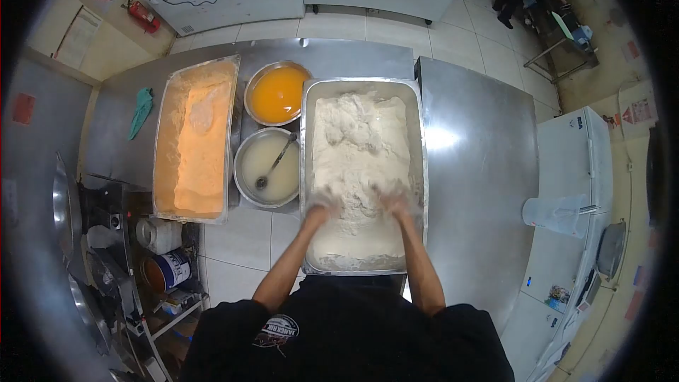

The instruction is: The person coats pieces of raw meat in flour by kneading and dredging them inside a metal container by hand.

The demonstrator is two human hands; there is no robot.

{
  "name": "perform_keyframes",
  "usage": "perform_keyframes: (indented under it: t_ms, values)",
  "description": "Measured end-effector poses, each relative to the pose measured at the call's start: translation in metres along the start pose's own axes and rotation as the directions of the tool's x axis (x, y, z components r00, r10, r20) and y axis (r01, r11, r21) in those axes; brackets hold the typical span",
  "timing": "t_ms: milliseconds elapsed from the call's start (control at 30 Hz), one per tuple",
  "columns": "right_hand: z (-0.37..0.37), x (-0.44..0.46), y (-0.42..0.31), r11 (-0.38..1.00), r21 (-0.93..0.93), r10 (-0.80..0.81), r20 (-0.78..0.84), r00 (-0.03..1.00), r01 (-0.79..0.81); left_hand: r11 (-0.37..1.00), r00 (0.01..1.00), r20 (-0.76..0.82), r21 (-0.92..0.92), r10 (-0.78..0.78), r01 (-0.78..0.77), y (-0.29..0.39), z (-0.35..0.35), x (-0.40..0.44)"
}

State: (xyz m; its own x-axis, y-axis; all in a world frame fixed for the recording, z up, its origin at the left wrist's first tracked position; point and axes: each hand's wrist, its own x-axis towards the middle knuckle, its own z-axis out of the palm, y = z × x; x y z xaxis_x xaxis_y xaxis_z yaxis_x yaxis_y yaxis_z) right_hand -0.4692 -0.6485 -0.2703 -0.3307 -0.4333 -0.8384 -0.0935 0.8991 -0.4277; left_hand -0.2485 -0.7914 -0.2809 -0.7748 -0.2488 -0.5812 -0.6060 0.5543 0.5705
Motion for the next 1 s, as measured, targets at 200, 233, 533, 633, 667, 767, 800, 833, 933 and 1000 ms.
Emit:
perform_keyframes:
  t_ms: [200,233,533,633,667,767,800,833,933,1000]
  values:
    - [0.063,-0.094,-0.042,0.981,0.170,-0.037,-0.318,0.947,0.095,0.991,0.983,0.137,0.081,-0.120,0.110,0.058,0.030,0.002]
    - [0.059,-0.084,-0.051,0.935,0.348,0.059,-0.343,0.938,0.068,0.990,0.983,0.135,0.085,-0.123,0.112,0.055,0.021,0.006]
    - [0.015,-0.005,0.053,0.811,0.348,-0.380,-0.298,0.876,0.470,0.844,0.988,-0.150,-0.532,-0.020,-0.064,-0.001,0.042,-0.020]
    - [0.042,0.004,0.116,0.928,-0.025,-0.366,-0.261,0.893,0.373,1.000,0.997,0.078,-0.024,0.004,-0.002,0.018,0.077,-0.055]
    - [0.063,0.014,0.125,0.921,-0.072,-0.386,-0.283,0.878,0.382,0.999,0.996,0.084,-0.033,0.002,0.001,0.027,0.085,-0.051]
    - [0.094,0.008,0.076,0.676,0.467,-0.460,-0.338,0.821,0.570,0.883,0.994,0.089,-0.470,0.056,-0.008,0.015,0.085,-0.010]
    - [0.093,0.004,0.053,0.623,0.563,-0.430,-0.332,0.839,0.543,0.746,0.996,0.043,-0.665,0.075,-0.027,0.007,0.081,0.005]
    - [0.085,-0.001,0.034,0.657,0.571,-0.358,-0.338,0.871,0.492,0.605,0.993,-0.115,-0.789,0.024,-0.106,0.006,0.074,0.015]
    - [0.055,-0.023,-0.011,0.650,0.604,-0.251,-0.404,0.880,0.462,0.057,0.949,-0.301,-0.953,-0.097,-0.296,0.009,0.039,0.027]
    - [0.034,-0.036,-0.005,0.671,0.545,-0.303,-0.417,0.857,0.503,0.280,0.977,-0.203,-0.944,-0.069,-0.176,0.019,0.021,-0.017]
